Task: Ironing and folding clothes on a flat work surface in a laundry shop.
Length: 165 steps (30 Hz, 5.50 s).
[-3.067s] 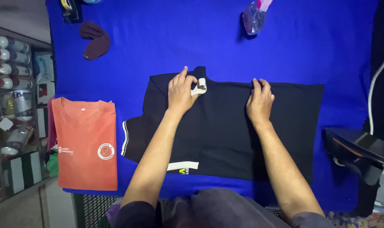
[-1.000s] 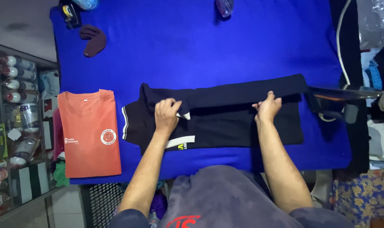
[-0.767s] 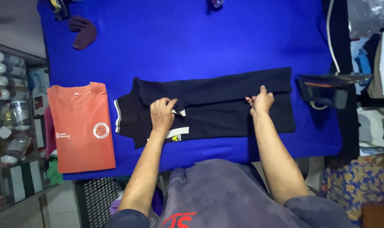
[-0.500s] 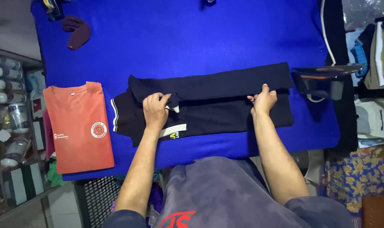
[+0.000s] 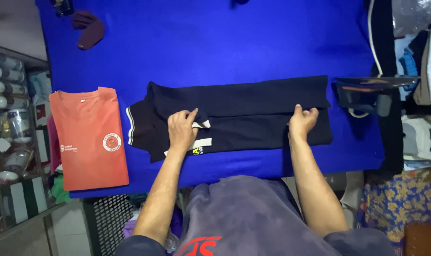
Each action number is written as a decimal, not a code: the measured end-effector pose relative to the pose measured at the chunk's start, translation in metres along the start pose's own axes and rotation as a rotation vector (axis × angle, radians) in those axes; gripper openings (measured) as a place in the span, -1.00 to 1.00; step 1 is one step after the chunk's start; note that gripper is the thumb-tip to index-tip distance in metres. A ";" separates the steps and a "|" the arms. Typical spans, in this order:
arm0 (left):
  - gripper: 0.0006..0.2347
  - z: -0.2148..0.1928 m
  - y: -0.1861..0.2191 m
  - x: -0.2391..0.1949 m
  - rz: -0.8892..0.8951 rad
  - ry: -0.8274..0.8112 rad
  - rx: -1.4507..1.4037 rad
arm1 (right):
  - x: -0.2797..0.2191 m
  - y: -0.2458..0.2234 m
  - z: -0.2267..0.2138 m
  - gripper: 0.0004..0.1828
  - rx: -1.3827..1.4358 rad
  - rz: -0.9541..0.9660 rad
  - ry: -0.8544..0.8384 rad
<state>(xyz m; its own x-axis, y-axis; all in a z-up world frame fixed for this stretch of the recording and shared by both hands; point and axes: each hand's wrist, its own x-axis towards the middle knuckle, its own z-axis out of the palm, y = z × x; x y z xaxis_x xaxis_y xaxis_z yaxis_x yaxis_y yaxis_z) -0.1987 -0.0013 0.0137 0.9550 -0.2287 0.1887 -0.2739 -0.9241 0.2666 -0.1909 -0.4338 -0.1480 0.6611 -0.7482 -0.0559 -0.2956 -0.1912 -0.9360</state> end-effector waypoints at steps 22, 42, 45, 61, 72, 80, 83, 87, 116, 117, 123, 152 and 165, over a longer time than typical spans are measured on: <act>-0.44 0.008 -0.041 -0.020 -0.761 0.421 -0.367 | -0.200 -0.242 0.109 -0.30 -0.425 -1.298 -1.008; -0.46 0.008 -0.063 -0.074 -1.072 0.209 -0.826 | -0.213 -0.252 0.088 -0.82 -0.302 -1.437 -1.205; -0.44 -0.009 -0.063 -0.081 -1.110 -0.195 -0.531 | -0.209 -0.238 0.089 -0.78 -0.286 -1.365 -1.425; -0.46 -0.026 -0.115 0.057 -1.111 -0.205 -0.321 | -0.169 -0.212 0.161 -0.76 -0.427 -1.036 -1.140; -0.67 0.009 -0.138 0.042 -1.123 0.219 -0.539 | -0.159 -0.213 0.165 -0.81 -0.335 -0.958 -1.129; -0.67 0.011 -0.138 0.036 -1.091 0.240 -0.539 | -0.156 -0.235 0.174 -0.85 -0.337 -1.167 -1.083; -0.69 0.002 -0.128 0.029 -1.024 0.284 -0.577 | -0.171 -0.235 0.163 -0.75 -0.338 -1.294 -1.306; -0.77 -0.029 -0.090 0.009 -0.632 0.519 -0.313 | -0.193 -0.220 0.130 -0.61 -0.278 -1.447 -1.422; -0.78 -0.077 -0.016 -0.128 -0.127 0.198 -0.353 | -0.200 -0.233 0.065 -0.84 -0.247 -1.396 -1.274; -0.77 -0.080 -0.016 -0.127 -0.140 0.121 -0.385 | -0.200 -0.235 0.064 -0.81 -0.247 -1.397 -1.317; -0.85 -0.032 -0.063 -0.082 -0.514 0.419 -0.379 | -0.178 -0.234 0.087 -0.82 -0.311 -1.205 -1.131; -0.55 0.027 -0.058 0.026 -0.317 0.033 -0.091 | -0.131 -0.187 0.157 -0.61 -0.439 -1.099 -0.867; -0.47 0.061 0.009 0.035 -0.239 -0.016 -0.036 | -0.069 -0.156 0.056 -0.57 -0.558 -0.940 -0.534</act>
<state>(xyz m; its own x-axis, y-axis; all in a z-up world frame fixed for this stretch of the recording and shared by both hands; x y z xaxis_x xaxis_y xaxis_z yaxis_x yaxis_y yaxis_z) -0.1605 -0.0361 -0.0349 0.9948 -0.0100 0.1015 -0.0436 -0.9411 0.3352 -0.1519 -0.3169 -0.0176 0.9390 0.1597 0.3045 0.2825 -0.8634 -0.4181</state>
